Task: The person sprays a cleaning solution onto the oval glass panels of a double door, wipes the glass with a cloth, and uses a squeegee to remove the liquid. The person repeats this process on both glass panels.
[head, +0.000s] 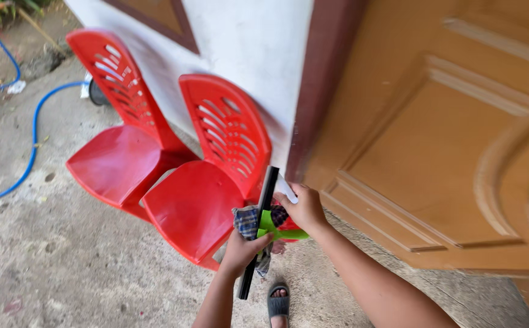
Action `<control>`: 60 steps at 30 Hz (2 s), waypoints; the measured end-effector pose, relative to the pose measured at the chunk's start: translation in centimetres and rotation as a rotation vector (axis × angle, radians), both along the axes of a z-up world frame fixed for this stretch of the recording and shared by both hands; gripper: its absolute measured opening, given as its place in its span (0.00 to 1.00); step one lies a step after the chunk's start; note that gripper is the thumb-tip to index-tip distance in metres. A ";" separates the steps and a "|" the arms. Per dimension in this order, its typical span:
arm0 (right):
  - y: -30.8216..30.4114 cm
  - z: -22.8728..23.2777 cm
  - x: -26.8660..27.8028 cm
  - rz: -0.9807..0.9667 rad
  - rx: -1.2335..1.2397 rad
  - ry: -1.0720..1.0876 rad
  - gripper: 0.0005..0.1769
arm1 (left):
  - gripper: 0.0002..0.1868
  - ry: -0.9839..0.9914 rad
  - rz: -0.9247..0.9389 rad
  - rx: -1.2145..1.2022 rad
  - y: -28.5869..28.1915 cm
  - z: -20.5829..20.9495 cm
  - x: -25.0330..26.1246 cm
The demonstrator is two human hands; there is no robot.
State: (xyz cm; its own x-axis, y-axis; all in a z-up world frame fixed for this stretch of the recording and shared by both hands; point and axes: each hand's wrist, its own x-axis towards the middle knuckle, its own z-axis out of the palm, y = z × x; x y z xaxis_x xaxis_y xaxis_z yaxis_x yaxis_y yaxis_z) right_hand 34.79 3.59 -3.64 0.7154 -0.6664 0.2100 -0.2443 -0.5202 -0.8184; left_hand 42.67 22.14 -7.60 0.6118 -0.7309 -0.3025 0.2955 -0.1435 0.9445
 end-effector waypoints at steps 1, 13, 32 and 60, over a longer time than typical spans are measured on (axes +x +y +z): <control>0.3 -1.8 2.1 0.030 0.035 0.023 0.15 | 0.18 0.014 0.037 0.056 0.7 -1.4 1.1; 2.5 -24.2 19.9 0.124 0.097 0.144 0.21 | 0.15 0.167 0.364 0.325 1.7 -15.3 12.6; 1.8 -30.4 24.8 0.176 0.087 0.285 0.22 | 0.22 0.175 0.405 0.328 3.2 -19.1 13.6; -5.1 4.3 -8.8 0.132 0.348 0.387 0.21 | 0.17 -0.018 -0.545 0.000 -9.4 2.9 0.9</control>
